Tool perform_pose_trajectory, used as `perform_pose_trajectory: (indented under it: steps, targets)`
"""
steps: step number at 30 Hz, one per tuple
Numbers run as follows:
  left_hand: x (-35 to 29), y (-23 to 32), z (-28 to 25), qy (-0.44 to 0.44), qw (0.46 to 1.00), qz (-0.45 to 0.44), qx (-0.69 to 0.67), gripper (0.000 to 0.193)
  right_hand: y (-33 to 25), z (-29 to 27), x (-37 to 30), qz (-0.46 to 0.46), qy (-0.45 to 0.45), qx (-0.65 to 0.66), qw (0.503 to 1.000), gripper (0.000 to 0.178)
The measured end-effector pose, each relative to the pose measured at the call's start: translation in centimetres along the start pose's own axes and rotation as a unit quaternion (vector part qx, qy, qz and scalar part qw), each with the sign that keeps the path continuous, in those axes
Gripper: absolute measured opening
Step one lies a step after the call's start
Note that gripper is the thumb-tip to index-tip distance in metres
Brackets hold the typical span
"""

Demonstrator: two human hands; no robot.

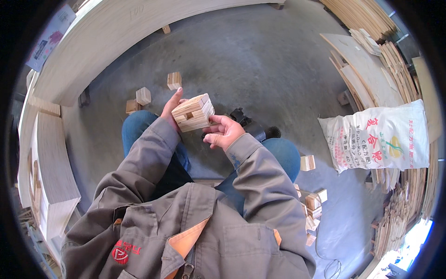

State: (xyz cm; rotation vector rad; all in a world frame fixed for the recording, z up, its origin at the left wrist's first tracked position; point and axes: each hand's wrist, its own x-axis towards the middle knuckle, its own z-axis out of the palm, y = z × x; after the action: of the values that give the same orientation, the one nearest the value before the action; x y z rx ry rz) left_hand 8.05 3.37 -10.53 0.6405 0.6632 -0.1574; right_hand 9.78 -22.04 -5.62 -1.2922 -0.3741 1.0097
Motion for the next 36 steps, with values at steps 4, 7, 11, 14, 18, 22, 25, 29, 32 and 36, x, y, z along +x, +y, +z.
perform_pose_trajectory:
  steps: [4, 7, 11, 14, 18, 22, 25, 29, 32, 36]
  targets:
    - [1.1, -0.1, -1.4, 0.030, 0.999, 0.006, -0.018, 0.070, 0.1, 0.8, 0.5, 0.013, 0.003, 0.008, 1.000, 0.073]
    - [1.4, -0.1, -1.7, 0.034, 0.999, 0.004, -0.031, 0.071, 0.4, 0.6, 0.9, 0.010, 0.003, 0.007, 1.000, 0.073]
    - [1.1, 0.0, -1.4, 0.037, 0.999, 0.016, -0.034, 0.070, 0.6, 0.4, 1.5, 0.022, 0.009, -0.011, 1.000, 0.070]
    - [0.3, 0.0, -1.0, 0.017, 0.998, 0.047, -0.041, 0.070, 0.9, 0.2, 1.9, 0.026, 0.020, -0.022, 0.999, 0.065]
    - [-0.6, 0.3, -0.2, 0.000, 0.995, 0.079, -0.059, 0.070, 1.2, 0.0, 2.7, 0.042, 0.053, 0.004, 0.998, 0.064]
    - [-0.2, 0.1, -0.8, -0.016, 0.995, 0.089, -0.034, 0.069, 1.9, -0.8, 3.3, 0.075, 0.088, 0.044, 0.992, 0.062]
    - [0.0, 0.1, -1.3, -0.019, 0.996, 0.086, -0.016, 0.068, 2.0, -0.9, 4.1, 0.100, 0.117, 0.044, 0.987, 0.065]
    - [-0.1, 0.0, -1.1, -0.011, 0.997, 0.080, 0.002, 0.067, 1.9, -1.2, 4.3, 0.116, 0.140, 0.045, 0.982, 0.069]
    - [-0.3, 0.0, -0.9, -0.008, 0.997, 0.082, 0.004, 0.066, 1.8, -1.1, 4.2, 0.120, 0.154, 0.051, 0.979, 0.070]
    - [-0.5, 0.1, -0.9, -0.019, 0.997, 0.079, 0.010, 0.065, 1.6, -1.1, 4.3, 0.120, 0.161, 0.049, 0.978, 0.073]
